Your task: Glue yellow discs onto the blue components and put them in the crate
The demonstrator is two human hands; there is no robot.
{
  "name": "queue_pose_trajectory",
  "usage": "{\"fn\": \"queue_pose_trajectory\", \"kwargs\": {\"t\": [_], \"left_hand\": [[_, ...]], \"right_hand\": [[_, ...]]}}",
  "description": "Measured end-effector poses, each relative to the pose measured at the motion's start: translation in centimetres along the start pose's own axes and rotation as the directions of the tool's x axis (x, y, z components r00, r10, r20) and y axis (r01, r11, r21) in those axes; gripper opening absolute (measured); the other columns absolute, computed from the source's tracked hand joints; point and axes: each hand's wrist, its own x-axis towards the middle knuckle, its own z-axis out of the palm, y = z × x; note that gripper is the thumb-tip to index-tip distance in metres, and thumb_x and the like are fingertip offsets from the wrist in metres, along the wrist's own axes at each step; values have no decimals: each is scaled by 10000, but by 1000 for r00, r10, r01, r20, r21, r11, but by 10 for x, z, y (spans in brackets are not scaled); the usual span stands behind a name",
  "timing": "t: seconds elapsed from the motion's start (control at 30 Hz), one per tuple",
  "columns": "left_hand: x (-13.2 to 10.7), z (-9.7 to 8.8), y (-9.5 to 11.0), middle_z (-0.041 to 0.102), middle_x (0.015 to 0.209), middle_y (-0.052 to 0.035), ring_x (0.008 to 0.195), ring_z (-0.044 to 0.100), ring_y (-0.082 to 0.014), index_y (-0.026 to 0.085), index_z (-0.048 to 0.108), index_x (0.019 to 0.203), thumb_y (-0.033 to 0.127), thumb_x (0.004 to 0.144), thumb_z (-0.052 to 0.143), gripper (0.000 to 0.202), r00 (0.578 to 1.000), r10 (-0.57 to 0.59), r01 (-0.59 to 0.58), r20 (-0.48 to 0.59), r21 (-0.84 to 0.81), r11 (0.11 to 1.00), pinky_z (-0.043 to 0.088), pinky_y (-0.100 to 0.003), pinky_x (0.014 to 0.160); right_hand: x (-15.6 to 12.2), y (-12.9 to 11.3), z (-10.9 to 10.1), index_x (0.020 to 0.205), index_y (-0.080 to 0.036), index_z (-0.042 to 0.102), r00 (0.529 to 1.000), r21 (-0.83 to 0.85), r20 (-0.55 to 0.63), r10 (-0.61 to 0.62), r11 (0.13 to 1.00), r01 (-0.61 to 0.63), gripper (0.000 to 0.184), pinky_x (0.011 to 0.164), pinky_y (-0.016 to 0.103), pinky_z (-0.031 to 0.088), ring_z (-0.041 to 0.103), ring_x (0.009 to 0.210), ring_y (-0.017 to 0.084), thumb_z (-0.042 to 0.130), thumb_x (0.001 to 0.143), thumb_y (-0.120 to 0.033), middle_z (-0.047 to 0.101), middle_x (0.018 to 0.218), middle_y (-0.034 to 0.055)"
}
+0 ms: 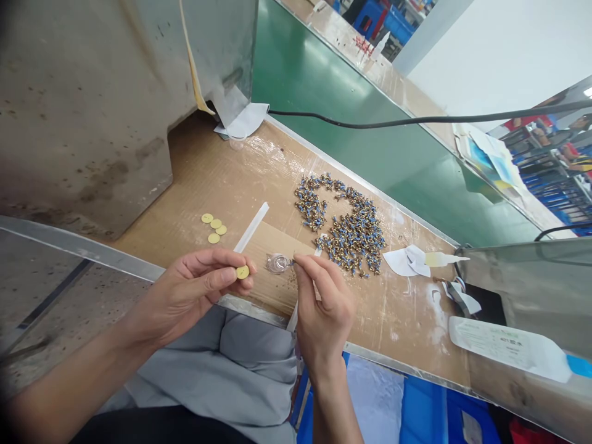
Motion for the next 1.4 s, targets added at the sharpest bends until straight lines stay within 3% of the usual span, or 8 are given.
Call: {"fn": "queue_pose_trajectory", "kwargs": {"t": [0.33, 0.7, 1.4], "left_hand": [[0, 2, 2, 925, 1040, -60, 909, 887, -177, 227, 971, 1052, 298, 953, 1015, 130, 1000, 5, -5, -9, -15, 1000, 739, -232, 898], [1, 4, 3, 929, 1026, -66, 890, 892, -191, 221, 972, 1042, 289, 937, 1022, 135, 1000, 13, -13, -13, -25, 1000, 740, -244, 874], [0, 1, 2, 926, 1042, -49, 922, 888, -181, 249, 971, 1085, 282, 986, 984, 104, 1000, 14, -14, 25, -6, 1000, 735, -246, 914]], "right_hand": [[-3, 0, -2, 1231, -311, 888, 987, 17, 64, -147, 989, 146, 296, 993, 359, 659, 833, 1099, 204, 735, 1112, -87, 868, 1193, 34], [-2, 4, 1, 1230, -318, 892, 994, -1, 48, -94, 996, 94, 252, 1001, 396, 659, 835, 1088, 221, 733, 1130, -151, 871, 1192, 38], [4, 10, 0, 1219, -322, 895, 981, 2, 83, -172, 985, 173, 260, 966, 407, 692, 846, 1071, 221, 694, 1154, -170, 880, 1182, 48]]}}
